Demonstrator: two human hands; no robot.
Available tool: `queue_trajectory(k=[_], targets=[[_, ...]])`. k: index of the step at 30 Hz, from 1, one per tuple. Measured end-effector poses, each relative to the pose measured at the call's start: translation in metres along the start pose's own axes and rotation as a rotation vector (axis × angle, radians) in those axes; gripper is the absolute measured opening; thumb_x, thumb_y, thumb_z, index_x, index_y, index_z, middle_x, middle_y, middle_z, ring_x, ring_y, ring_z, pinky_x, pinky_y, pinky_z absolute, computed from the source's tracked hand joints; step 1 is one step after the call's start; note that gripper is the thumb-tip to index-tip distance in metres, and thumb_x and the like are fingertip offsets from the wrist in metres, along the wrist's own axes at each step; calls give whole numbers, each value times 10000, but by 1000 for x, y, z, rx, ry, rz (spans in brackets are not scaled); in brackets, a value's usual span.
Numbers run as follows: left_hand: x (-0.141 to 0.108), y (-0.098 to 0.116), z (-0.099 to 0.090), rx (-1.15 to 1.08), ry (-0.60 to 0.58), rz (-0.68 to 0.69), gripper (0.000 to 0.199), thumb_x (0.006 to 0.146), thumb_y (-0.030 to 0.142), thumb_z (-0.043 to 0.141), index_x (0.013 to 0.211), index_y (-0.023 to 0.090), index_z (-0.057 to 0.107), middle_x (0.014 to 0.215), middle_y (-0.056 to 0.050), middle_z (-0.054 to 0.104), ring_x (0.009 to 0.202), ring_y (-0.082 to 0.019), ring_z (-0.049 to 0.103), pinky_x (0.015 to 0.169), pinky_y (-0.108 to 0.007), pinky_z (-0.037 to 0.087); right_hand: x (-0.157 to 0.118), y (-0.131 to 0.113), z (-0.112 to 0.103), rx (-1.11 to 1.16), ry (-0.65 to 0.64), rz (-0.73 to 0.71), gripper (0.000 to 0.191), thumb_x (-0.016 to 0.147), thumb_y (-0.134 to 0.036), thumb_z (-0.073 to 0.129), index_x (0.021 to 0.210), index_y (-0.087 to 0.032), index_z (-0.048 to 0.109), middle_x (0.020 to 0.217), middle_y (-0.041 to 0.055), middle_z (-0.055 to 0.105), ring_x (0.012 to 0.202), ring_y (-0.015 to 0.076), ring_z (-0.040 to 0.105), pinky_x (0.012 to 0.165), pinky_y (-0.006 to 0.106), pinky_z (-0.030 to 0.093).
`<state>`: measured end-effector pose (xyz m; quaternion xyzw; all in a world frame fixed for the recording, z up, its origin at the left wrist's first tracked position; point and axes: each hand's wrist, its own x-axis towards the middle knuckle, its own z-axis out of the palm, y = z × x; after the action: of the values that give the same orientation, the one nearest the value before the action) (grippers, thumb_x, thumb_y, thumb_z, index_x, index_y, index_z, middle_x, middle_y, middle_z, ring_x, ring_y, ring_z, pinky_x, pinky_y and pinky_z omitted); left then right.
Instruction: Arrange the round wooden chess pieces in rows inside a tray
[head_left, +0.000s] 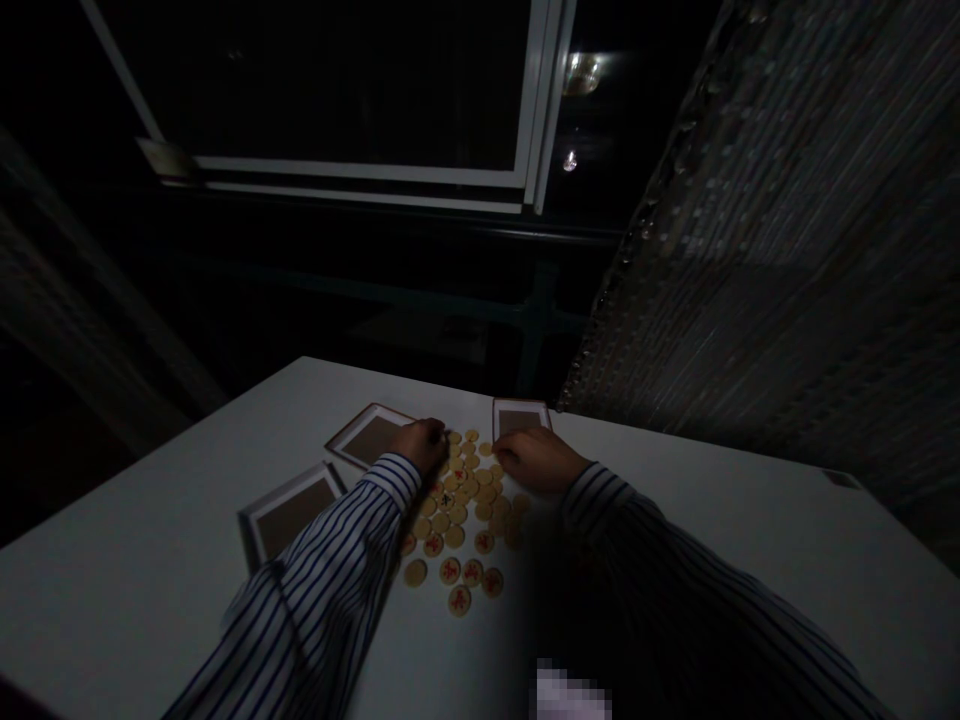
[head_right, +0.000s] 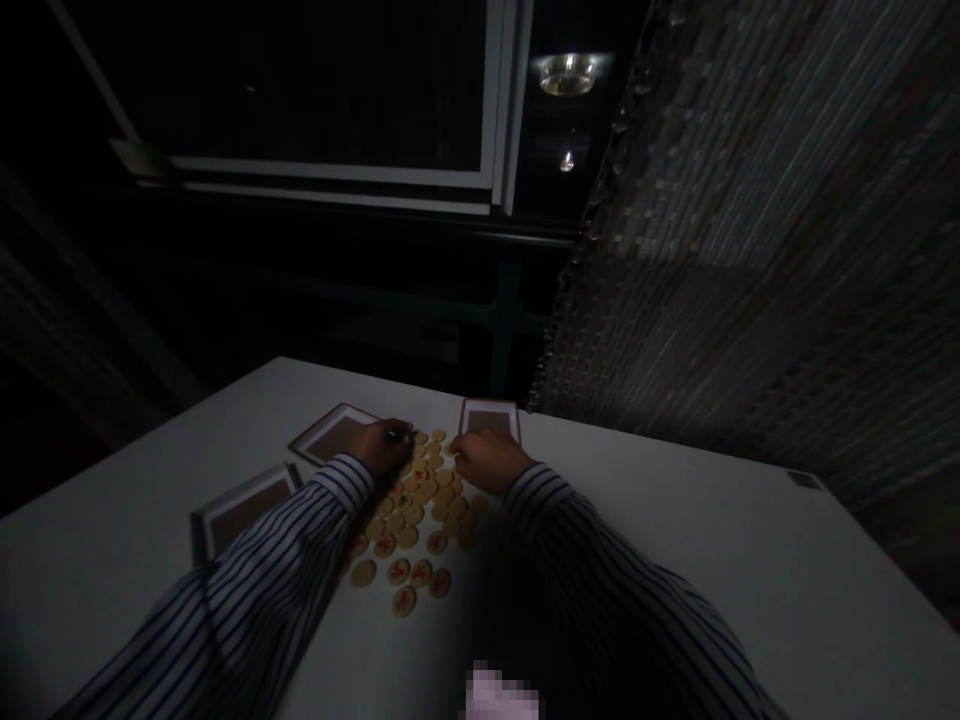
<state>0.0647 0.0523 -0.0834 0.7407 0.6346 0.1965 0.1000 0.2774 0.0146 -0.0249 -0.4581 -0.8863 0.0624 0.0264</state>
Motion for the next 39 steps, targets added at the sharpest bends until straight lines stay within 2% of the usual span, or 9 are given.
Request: queue_trajectory(k=[5, 9, 14, 19, 24, 29, 39], targets=[[-3, 9, -8, -86, 85, 9, 350, 727, 338, 467, 1018, 164, 555, 922, -54, 647, 792, -144, 602, 705, -213, 456, -6, 2, -3, -15, 20, -1, 331, 798, -255, 359, 1048, -222, 574, 1043, 51, 605, 945, 180, 541, 796, 269, 357], [-10, 19, -16, -265, 161, 8, 351, 718, 354, 489, 1014, 179, 556, 860, -37, 659, 711, -132, 611, 664, -226, 476, -13, 4, -8, -17, 55, -2, 319, 796, -260, 359, 1021, -229, 584, 999, 40, 622, 906, 184, 553, 765, 270, 366], [-22, 35, -26, -440, 195, 28, 349, 714, 377, 503, 996, 179, 555, 870, -40, 651, 723, -137, 613, 662, -240, 497, -26, 4, -18, 9, 85, 26, 300, 791, -247, 376, 999, -229, 591, 990, 35, 623, 903, 173, 550, 761, 246, 356], [-32, 51, -27, -551, 224, 90, 359, 698, 376, 532, 994, 174, 544, 883, -45, 641, 723, -136, 613, 671, -249, 511, -41, 4, -29, 12, 135, 31, 282, 799, -253, 380, 977, -212, 595, 962, 36, 627, 874, 155, 550, 759, 233, 348], [-43, 68, -25, -577, 208, 160, 358, 712, 357, 524, 1014, 166, 542, 939, -59, 627, 772, -144, 610, 726, -274, 506, -59, 6, -38, 28, 184, 53, 297, 804, -265, 382, 1011, -202, 584, 964, 36, 622, 863, 146, 546, 755, 223, 352], [-58, 86, -26, -566, 209, 185, 345, 698, 324, 549, 1003, 163, 548, 935, -65, 617, 775, -150, 605, 714, -280, 510, -76, 8, -43, 60, 240, 60, 292, 801, -274, 392, 1008, -202, 585, 957, 32, 621, 852, 145, 545, 763, 229, 362], [-81, 112, -18, -573, 210, 249, 285, 712, 285, 531, 976, 181, 547, 912, -53, 601, 798, -146, 582, 716, -271, 501, -101, 7, -36, 123, 277, 95, 288, 795, -279, 421, 1024, -198, 575, 969, 41, 617, 867, 156, 538, 795, 272, 368]])
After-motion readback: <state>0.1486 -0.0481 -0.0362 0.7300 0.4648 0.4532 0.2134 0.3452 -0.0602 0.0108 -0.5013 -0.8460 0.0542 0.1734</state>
